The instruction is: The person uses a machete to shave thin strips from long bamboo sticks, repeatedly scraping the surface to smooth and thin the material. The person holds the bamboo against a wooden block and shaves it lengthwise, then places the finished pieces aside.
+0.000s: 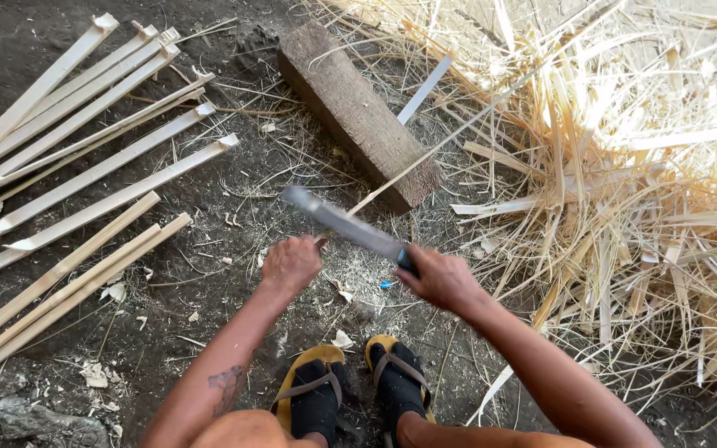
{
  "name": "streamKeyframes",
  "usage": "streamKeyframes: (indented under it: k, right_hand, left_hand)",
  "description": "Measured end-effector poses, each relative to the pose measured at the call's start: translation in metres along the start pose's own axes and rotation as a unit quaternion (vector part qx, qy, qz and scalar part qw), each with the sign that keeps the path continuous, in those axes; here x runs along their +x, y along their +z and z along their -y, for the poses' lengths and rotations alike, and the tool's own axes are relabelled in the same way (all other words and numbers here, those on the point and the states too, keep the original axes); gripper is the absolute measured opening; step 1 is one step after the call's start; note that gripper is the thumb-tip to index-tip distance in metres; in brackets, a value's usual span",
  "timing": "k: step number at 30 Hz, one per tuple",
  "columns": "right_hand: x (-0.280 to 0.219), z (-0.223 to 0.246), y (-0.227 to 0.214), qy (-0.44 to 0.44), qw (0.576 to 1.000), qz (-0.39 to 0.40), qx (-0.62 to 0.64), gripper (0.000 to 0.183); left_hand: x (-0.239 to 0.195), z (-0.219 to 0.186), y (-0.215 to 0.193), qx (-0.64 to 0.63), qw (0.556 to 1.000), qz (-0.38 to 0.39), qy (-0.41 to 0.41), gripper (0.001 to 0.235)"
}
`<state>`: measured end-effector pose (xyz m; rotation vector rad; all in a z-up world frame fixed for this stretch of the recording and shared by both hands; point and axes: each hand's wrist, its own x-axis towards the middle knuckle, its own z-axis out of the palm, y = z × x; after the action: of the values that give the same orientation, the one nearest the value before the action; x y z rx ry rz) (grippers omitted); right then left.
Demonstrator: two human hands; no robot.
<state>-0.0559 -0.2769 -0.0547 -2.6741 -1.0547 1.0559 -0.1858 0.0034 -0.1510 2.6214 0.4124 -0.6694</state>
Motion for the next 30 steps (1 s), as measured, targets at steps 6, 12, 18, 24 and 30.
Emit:
streamKeyframes:
  k: [6,12,18,24,30]
  right_hand:
    - [-0.005,-0.006,-0.047,0.202,0.962,-0.078,0.167,0.041]
    - [-0.002,0.033,-0.002,0.016,0.995,0.028,0.093,0.040]
    - [-0.005,0.047,0.009,0.072,0.988,-0.009,0.134,0.042]
    - [-0.006,0.022,-0.014,0.094,0.989,-0.029,0.112,0.035]
    - [0.000,0.005,-0.023,0.149,0.977,-0.006,0.155,0.041]
  left_hand:
    - [-0.019,0.016,-0.020,0.011,0.998,-0.005,-0.054,0.048]
    - [0.003,0.020,-0.011,0.007,0.995,0.001,-0.104,0.042]
    - [0.009,0.015,0.003,0.043,0.998,-0.024,-0.044,0.040]
    - [-0.017,0.030,0.008,0.061,0.997,-0.033,-0.026,0.041]
    - [0.008,0.038,0.000,0.055,0.988,-0.013,-0.144,0.032]
